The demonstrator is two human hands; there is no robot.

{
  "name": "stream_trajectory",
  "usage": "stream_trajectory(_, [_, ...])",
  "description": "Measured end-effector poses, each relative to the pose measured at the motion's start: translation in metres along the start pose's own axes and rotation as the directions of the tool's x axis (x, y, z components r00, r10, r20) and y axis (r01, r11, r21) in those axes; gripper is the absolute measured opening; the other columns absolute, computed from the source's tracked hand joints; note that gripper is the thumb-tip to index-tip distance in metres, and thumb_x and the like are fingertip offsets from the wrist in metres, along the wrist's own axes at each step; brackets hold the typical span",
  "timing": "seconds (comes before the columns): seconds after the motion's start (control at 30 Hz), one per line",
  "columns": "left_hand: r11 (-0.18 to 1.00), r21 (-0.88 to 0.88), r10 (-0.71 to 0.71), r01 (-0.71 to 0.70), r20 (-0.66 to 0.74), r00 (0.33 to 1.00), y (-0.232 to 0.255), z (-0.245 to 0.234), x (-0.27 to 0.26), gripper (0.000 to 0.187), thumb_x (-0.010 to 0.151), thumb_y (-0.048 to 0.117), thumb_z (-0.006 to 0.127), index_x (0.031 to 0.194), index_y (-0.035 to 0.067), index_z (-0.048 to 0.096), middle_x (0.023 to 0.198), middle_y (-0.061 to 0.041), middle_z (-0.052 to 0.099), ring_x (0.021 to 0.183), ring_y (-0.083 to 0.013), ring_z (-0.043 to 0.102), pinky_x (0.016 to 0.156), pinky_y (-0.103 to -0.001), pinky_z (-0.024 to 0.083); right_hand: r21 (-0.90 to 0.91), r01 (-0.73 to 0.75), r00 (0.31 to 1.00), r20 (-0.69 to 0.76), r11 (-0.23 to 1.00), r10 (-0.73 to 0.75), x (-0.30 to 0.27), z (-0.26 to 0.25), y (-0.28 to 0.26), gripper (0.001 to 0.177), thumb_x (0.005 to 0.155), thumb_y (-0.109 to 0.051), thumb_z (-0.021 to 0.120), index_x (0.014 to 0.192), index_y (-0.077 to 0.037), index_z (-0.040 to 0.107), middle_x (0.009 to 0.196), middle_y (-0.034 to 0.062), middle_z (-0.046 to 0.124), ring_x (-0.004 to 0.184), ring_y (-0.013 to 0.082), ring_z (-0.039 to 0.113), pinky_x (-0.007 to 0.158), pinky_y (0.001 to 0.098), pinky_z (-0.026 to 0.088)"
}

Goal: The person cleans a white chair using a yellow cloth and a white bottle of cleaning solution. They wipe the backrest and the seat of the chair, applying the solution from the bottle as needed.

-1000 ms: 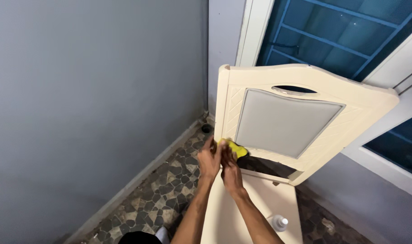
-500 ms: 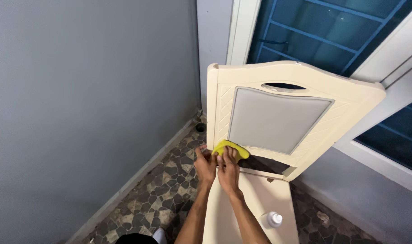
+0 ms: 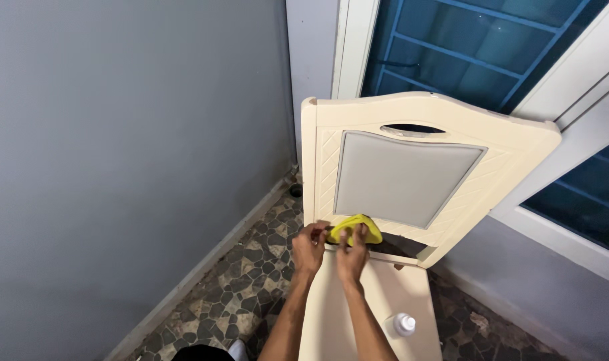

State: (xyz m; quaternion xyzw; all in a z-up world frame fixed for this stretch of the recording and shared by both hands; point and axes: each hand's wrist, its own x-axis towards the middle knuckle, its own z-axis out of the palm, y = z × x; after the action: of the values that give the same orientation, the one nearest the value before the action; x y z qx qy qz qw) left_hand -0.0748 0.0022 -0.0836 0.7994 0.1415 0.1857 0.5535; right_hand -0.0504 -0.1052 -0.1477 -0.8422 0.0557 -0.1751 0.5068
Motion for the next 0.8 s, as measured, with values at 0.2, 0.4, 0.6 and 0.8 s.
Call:
stream_trajectory(0.2, [0.995,0.044,-0.084,0.087,-0.082,0.993,-0.023,-0.012,-0.001,0.023,0.092,0.014,0.071,0.113,0.005,0.076,0.098,-0.015,0.079,0.085,-0.0231,0.079,0.079,-0.036,0.061,0.014,0.081,0.990,0.116,0.997,-0.082,-0.020,0.028,-0.034,0.056,0.096,-0.021,0.066,0.145,0.001,0.048,0.155,0.0275,0.041,0.137,0.0390,0.051,0.108,0.0407,0.047])
stream_trajectory(0.4, [0.992,0.047,-0.125,0.121,0.110,0.986,-0.036,-0.024,0.008,0.037,0.092,0.019,0.071,0.125,0.004,0.068,0.096,-0.015,0.078,0.077,-0.0296,0.070,0.072,-0.041,0.057,0.063,0.175,0.937,0.296,0.982,-0.186,-0.014,0.012,-0.049,0.047,0.100,-0.009,0.060,0.145,-0.002,0.052,0.148,0.0241,0.054,0.133,0.0387,0.059,0.108,0.0415,0.052])
stream_trajectory(0.6, [0.995,0.065,0.085,-0.075,-0.172,0.981,0.024,-0.035,0.026,0.024,0.095,0.023,0.069,0.106,0.002,0.075,0.096,-0.017,0.074,0.076,-0.0258,0.073,0.069,-0.040,0.058,0.146,0.311,0.902,0.266,0.939,-0.340,0.005,-0.023,-0.094,0.056,0.099,-0.004,0.056,0.153,-0.004,0.041,0.151,0.0282,0.047,0.137,0.0420,0.050,0.108,0.0442,0.048])
stream_trajectory(0.8, [0.985,0.156,0.104,-0.068,-0.234,0.967,0.035,-0.042,0.037,0.022,0.092,0.024,0.071,0.098,0.003,0.075,0.093,-0.018,0.075,0.078,-0.0324,0.074,0.072,-0.042,0.058,0.015,0.467,0.814,0.382,0.884,-0.437,0.010,-0.029,-0.105,0.074,0.082,0.017,0.053,0.152,-0.004,0.042,0.157,0.0200,0.044,0.148,0.0380,0.037,0.118,0.0431,0.039])
